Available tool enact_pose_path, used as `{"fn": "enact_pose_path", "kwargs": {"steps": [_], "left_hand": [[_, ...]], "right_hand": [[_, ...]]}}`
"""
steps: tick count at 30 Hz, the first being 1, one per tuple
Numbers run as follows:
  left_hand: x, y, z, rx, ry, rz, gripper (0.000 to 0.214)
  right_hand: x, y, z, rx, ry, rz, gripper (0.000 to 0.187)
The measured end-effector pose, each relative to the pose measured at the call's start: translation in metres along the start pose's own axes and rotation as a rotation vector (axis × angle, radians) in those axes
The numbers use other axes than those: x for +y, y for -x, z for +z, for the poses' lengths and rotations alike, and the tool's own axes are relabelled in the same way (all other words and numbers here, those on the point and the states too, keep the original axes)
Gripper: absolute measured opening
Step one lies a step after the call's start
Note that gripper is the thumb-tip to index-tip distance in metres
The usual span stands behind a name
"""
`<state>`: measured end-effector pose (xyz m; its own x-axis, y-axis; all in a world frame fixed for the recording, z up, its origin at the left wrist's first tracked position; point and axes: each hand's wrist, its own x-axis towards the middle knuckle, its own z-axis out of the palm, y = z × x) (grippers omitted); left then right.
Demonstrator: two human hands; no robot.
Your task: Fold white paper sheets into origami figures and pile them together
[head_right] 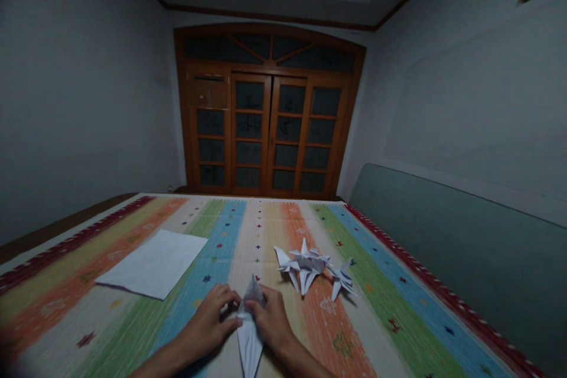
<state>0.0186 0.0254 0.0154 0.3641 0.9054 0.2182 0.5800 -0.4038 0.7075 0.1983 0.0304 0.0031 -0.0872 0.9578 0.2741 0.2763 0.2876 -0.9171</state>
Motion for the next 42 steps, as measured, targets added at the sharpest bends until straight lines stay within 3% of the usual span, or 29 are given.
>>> {"fn": "enact_pose_path", "kwargs": {"steps": [10,20,28,31,37,42], "left_hand": [[0.001,-0.002,-0.003,0.031,-0.003,-0.024,0.004],[-0.006,-0.005,-0.004,0.070,0.089,-0.035,0.017],[-0.011,-0.004,-0.007,0.137,-0.016,-0.046,0.010],[-0.014,-0.003,-0.010,0.112,-0.063,-0.009,0.011],[-0.023,-0.005,-0.025,-0.022,-0.095,0.109,0.016],[-0.027,-0.005,-0.039,-0.118,-0.116,0.189,0.019]], "right_hand": [[0.003,-0.001,0.000,0.046,-0.048,0.010,0.018],[0.002,0.001,-0.002,0.036,-0.092,-0.065,0.016],[0.007,0.002,-0.008,-0.007,0.174,-0.100,0.021],[0.008,0.005,-0.011,-0.019,0.219,-0.130,0.023],[0.012,0.010,-0.016,-0.088,0.364,-0.392,0.037],[0.015,0.011,-0.016,-0.142,0.412,-0.482,0.045]]}}
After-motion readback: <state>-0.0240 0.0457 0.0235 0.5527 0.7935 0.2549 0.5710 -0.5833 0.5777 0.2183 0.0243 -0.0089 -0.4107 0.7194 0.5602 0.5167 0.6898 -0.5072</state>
